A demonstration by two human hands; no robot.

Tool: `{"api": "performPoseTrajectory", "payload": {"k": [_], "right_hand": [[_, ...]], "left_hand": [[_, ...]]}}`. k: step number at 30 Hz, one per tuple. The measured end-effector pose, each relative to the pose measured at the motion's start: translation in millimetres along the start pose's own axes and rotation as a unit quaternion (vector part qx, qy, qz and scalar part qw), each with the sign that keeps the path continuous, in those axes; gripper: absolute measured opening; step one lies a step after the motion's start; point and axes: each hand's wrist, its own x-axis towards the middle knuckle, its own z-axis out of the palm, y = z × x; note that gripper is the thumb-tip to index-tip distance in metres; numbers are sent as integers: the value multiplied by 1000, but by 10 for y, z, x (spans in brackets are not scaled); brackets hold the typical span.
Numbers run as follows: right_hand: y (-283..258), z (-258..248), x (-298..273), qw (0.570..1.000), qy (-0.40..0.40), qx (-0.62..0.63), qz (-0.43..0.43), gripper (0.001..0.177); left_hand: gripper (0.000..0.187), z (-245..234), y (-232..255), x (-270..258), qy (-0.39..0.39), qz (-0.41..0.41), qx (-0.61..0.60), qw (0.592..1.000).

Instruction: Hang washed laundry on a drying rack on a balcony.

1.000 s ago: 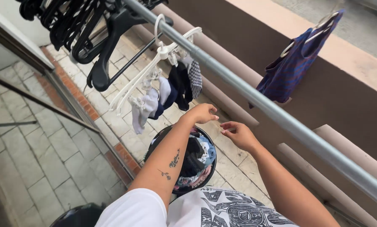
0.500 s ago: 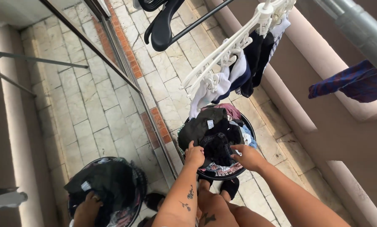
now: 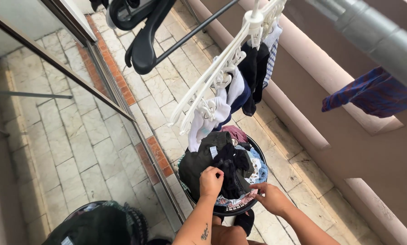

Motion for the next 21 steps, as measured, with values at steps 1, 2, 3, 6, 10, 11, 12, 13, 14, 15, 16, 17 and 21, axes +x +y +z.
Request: {"api": "performPoseTrajectory", "payload": {"k": [1, 2, 3, 6, 10, 11, 12, 13, 14, 15, 16, 17, 21], "right_hand": [[-148, -113, -18, 1000, 4, 0, -11, 38], [-295, -224, -48, 1000, 22, 9, -19, 37], [-394, -324, -137, 999, 36, 16, -23, 36], [-218, -366, 229, 942, 207, -29, -262, 41], [-622, -784, 14, 939, 146, 242, -195, 62], [-613, -848, 72, 923, 132, 292, -213, 53], [-607, -912, 143, 905, 116, 340, -230, 47], [-744, -1072, -57, 904, 115, 340, -231, 47], [-875, -1226, -243, 918, 157, 311, -190, 33], [-1000, -1376, -425, 928, 200, 279, -147, 21], [-1003, -1422, -513, 928, 200, 279, -147, 21], [-1014, -1489, -588, 933, 204, 266, -132, 18], [-1087, -1548, -744, 952, 234, 184, -77, 16]], "left_hand": [[7, -177, 239, 8, 11, 4, 2, 1000], [8, -352, 479, 1, 19, 96, -58, 993], [10, -494, 721, -87, 24, 183, -119, 976], [8, -1119, 1541, -131, -55, 147, -192, 969], [12, -1674, 2216, -211, -57, 158, -250, 953], [35, -1852, 2338, -164, -83, 134, -322, 934], [59, -2026, 2454, -115, -110, 109, -391, 907], [59, -2059, 2420, -85, -108, 109, -390, 908], [48, -2084, 2374, -48, -114, 117, -260, 952], [39, -2099, 2322, -2, -120, 122, -125, 977], [39, -2073, 2254, 5, -119, 122, -126, 977], [33, -2049, 2210, 49, -129, 87, -77, 985], [31, -1718, 1856, 195, -51, 201, 16, 978]]}}
